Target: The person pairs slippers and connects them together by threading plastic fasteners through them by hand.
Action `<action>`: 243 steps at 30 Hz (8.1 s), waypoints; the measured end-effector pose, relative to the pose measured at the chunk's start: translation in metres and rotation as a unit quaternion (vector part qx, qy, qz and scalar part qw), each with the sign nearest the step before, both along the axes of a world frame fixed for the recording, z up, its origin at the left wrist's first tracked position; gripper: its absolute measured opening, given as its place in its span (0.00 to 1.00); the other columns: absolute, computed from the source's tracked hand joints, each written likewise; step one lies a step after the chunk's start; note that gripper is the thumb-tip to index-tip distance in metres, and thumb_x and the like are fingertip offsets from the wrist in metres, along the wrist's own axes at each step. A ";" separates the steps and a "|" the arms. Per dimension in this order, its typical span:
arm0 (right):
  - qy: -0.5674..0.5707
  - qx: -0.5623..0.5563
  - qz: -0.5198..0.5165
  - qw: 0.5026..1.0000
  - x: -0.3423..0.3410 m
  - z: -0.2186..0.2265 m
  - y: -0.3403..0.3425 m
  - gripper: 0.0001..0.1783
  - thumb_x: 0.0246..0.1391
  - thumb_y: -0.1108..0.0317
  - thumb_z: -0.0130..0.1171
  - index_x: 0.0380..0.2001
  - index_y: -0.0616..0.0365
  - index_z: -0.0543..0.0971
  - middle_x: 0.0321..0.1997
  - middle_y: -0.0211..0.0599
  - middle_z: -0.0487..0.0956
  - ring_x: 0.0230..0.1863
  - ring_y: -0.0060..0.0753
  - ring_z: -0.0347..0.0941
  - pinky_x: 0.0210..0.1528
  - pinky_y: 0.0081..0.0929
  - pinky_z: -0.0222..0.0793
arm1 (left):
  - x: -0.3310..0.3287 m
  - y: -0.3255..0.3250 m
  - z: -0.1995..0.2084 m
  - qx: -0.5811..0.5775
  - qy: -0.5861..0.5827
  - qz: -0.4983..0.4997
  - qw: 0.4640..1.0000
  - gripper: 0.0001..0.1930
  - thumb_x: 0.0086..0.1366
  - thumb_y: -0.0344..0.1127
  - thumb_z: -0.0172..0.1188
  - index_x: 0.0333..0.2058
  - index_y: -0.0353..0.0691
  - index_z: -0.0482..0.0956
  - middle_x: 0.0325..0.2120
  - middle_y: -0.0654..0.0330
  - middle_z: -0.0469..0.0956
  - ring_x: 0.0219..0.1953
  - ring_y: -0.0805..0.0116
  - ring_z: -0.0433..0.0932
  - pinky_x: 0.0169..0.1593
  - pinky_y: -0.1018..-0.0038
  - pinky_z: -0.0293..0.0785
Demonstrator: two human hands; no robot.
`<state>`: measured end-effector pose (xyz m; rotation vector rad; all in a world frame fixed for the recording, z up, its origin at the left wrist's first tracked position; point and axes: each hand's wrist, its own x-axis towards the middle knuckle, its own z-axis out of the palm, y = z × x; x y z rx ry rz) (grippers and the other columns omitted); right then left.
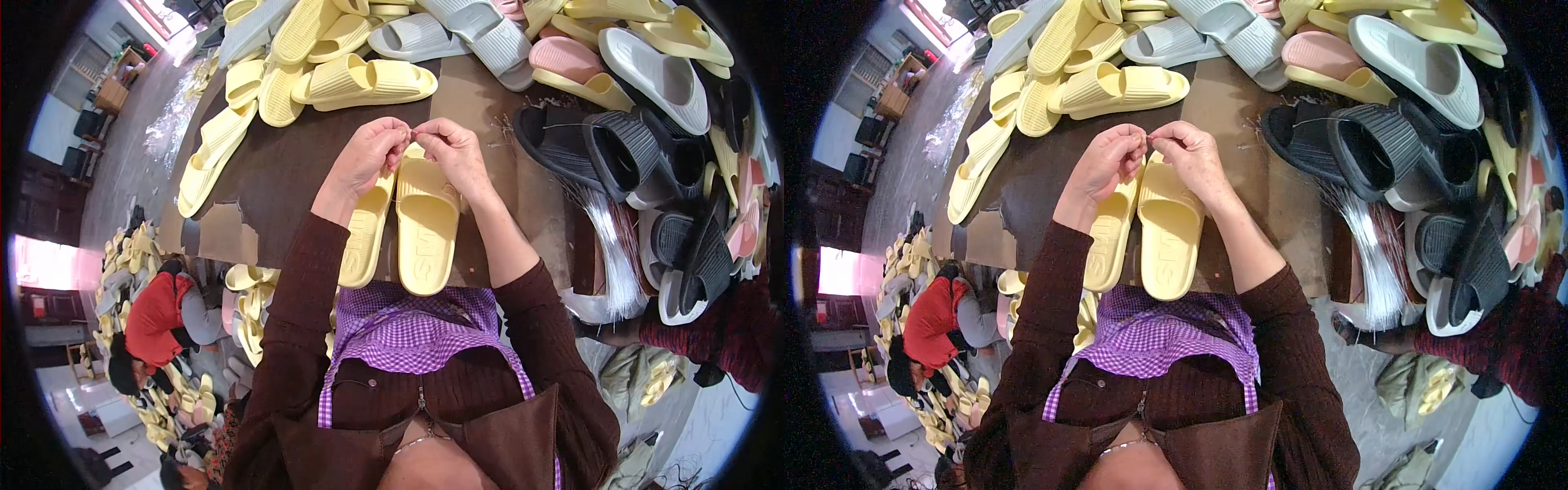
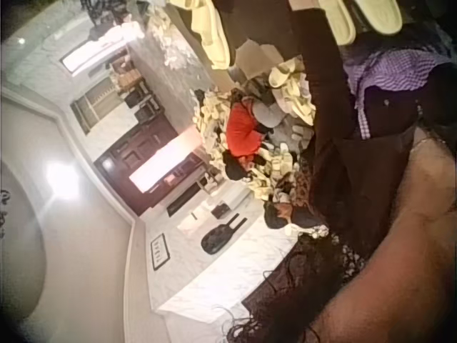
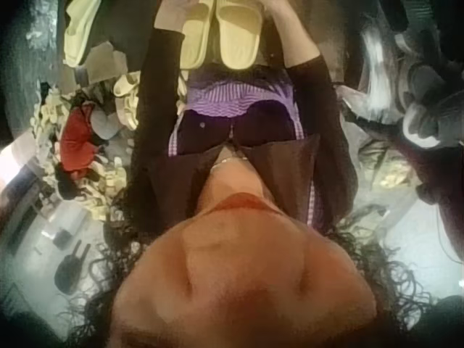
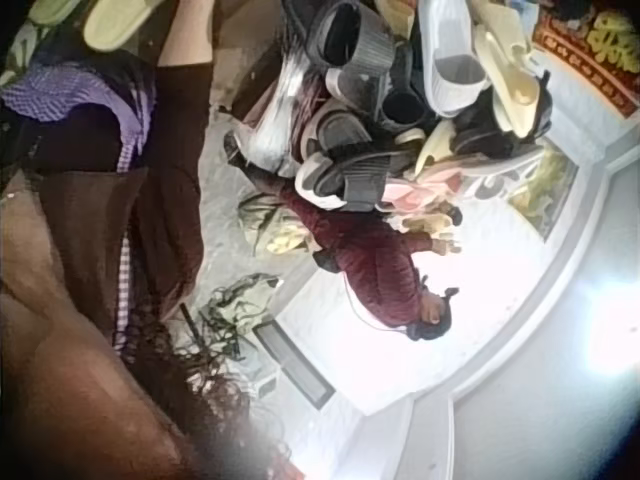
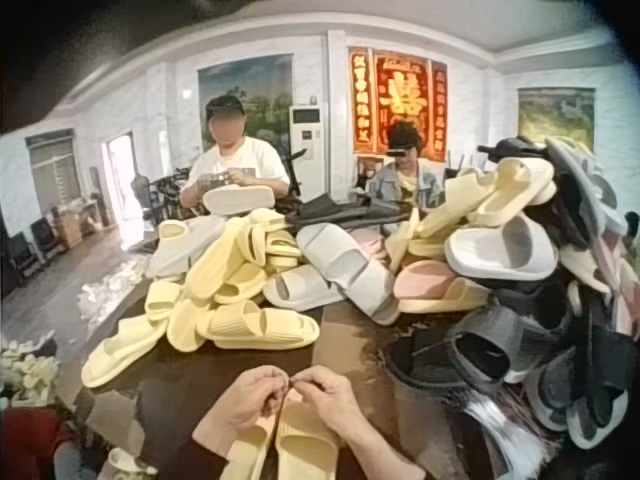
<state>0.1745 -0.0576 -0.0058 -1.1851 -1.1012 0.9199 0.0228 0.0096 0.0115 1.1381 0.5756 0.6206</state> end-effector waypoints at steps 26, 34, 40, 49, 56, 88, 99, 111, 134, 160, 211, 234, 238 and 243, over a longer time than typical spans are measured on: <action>-0.093 0.039 -0.007 0.995 0.002 0.000 -0.003 0.04 0.51 0.77 0.57 0.31 0.61 0.79 0.28 0.25 0.75 0.28 0.14 0.68 0.31 0.14 0.66 | -0.006 0.006 0.005 -0.031 0.021 -0.065 0.997 0.04 0.61 0.30 0.49 0.29 0.38 0.71 0.17 0.70 0.63 0.16 0.83 0.58 0.18 0.85 0.54; -0.217 0.151 -0.016 0.964 0.004 -0.001 -0.003 0.05 0.48 0.81 0.56 0.30 0.63 0.77 0.29 0.31 0.74 0.32 0.24 0.71 0.36 0.18 0.67 | -0.009 0.011 0.004 -0.048 0.028 -0.091 0.994 0.03 0.61 0.30 0.50 0.29 0.38 0.71 0.17 0.71 0.63 0.16 0.84 0.58 0.18 0.85 0.54; -0.210 0.144 -0.022 0.967 0.002 0.004 -0.008 0.05 0.48 0.81 0.55 0.30 0.63 0.77 0.29 0.33 0.74 0.33 0.26 0.72 0.37 0.20 0.67 | -0.009 0.014 0.003 -0.057 0.036 -0.125 0.990 0.04 0.61 0.31 0.53 0.29 0.38 0.71 0.18 0.71 0.64 0.17 0.84 0.57 0.19 0.86 0.55; -0.141 0.123 -0.059 0.981 -0.003 0.002 -0.006 0.03 0.50 0.80 0.57 0.29 0.63 0.77 0.28 0.29 0.75 0.30 0.19 0.70 0.34 0.17 0.66 | -0.006 0.012 0.002 -0.066 0.013 -0.115 0.991 0.04 0.62 0.32 0.53 0.30 0.38 0.71 0.19 0.71 0.64 0.17 0.84 0.58 0.19 0.87 0.55; -0.094 0.062 -0.059 0.992 -0.002 0.000 -0.008 0.03 0.50 0.77 0.59 0.30 0.62 0.78 0.27 0.25 0.76 0.29 0.13 0.68 0.32 0.14 0.66 | -0.008 0.011 0.003 -0.073 0.000 -0.113 0.991 0.05 0.64 0.33 0.50 0.31 0.39 0.70 0.18 0.71 0.64 0.17 0.84 0.58 0.19 0.86 0.55; -0.137 0.037 -0.091 0.986 -0.007 0.000 -0.006 0.04 0.47 0.75 0.60 0.28 0.64 0.77 0.24 0.34 0.76 0.26 0.21 0.71 0.30 0.20 0.68 | -0.002 0.005 -0.004 -0.060 0.016 -0.068 0.996 0.04 0.62 0.31 0.54 0.32 0.38 0.72 0.22 0.70 0.70 0.17 0.85 0.60 0.19 0.87 0.57; -0.404 0.073 -0.121 0.904 0.029 0.046 -0.091 0.09 0.48 0.75 0.57 0.35 0.64 0.76 0.32 0.47 0.77 0.32 0.36 0.76 0.35 0.28 0.71 | -0.097 -0.023 -0.012 0.383 0.192 0.256 0.867 0.12 0.61 0.28 0.55 0.42 0.30 0.73 0.39 0.53 0.75 0.41 0.68 0.74 0.46 0.75 0.71; -0.256 -0.049 -0.170 0.950 -0.032 -0.018 -0.133 0.30 0.46 0.70 0.60 0.54 0.65 0.65 0.41 0.45 0.75 0.41 0.36 0.74 0.43 0.28 0.69 | -0.104 -0.099 -0.055 0.111 0.135 0.212 0.962 0.28 0.56 0.24 0.55 0.55 0.23 0.58 0.34 0.59 0.70 0.32 0.76 0.70 0.38 0.81 0.68; 0.165 -0.093 -0.061 0.980 -0.050 -0.004 -0.102 0.23 0.49 0.71 0.56 0.50 0.66 0.67 0.45 0.36 0.74 0.46 0.24 0.70 0.49 0.23 0.67 | -0.049 -0.104 -0.033 -0.027 -0.136 0.213 0.967 0.31 0.50 0.16 0.54 0.55 0.30 0.60 0.49 0.55 0.68 0.50 0.66 0.69 0.53 0.75 0.65; 0.039 0.191 -0.412 0.890 0.318 0.364 -0.087 0.42 0.55 0.48 0.54 0.60 0.67 0.52 0.61 0.56 0.57 0.54 0.57 0.64 0.48 0.48 0.72 | -0.062 -0.062 -0.060 0.096 0.076 0.119 0.985 0.09 0.64 0.27 0.50 0.42 0.31 0.71 0.30 0.61 0.74 0.28 0.77 0.72 0.31 0.83 0.71; 0.036 -0.038 0.004 0.999 0.017 -0.017 -0.035 0.09 0.59 0.71 0.48 0.39 0.63 0.75 0.28 0.30 0.77 0.25 0.18 0.70 0.28 0.15 0.67 | -0.020 0.129 0.003 0.317 0.537 0.229 0.748 0.40 0.49 0.54 0.57 0.58 0.41 0.59 0.52 0.38 0.62 0.50 0.44 0.70 0.52 0.60 0.68; 0.107 -0.038 -0.111 0.987 0.035 -0.026 -0.026 0.41 0.46 0.80 0.49 0.64 0.61 0.49 0.56 0.49 0.66 0.51 0.36 0.67 0.49 0.27 0.66 | -0.036 -0.058 0.009 0.410 0.254 0.158 0.861 0.32 0.55 0.31 0.62 0.58 0.35 0.60 0.51 0.53 0.67 0.44 0.67 0.72 0.44 0.74 0.72; 0.167 -0.085 -0.111 0.976 0.016 -0.013 -0.031 0.38 0.45 0.80 0.44 0.64 0.61 0.51 0.56 0.48 0.67 0.53 0.37 0.67 0.52 0.27 0.65 | -0.057 -0.129 -0.032 0.137 0.182 0.071 0.971 0.36 0.56 0.31 0.62 0.60 0.31 0.52 0.47 0.54 0.67 0.39 0.74 0.72 0.41 0.77 0.72; 0.185 -0.057 -0.127 0.973 -0.002 -0.021 -0.028 0.37 0.46 0.80 0.42 0.63 0.61 0.54 0.56 0.46 0.67 0.54 0.36 0.66 0.53 0.26 0.64 | -0.031 -0.171 -0.045 0.239 0.106 0.098 0.960 0.33 0.56 0.34 0.61 0.55 0.29 0.55 0.43 0.50 0.71 0.35 0.72 0.75 0.38 0.76 0.73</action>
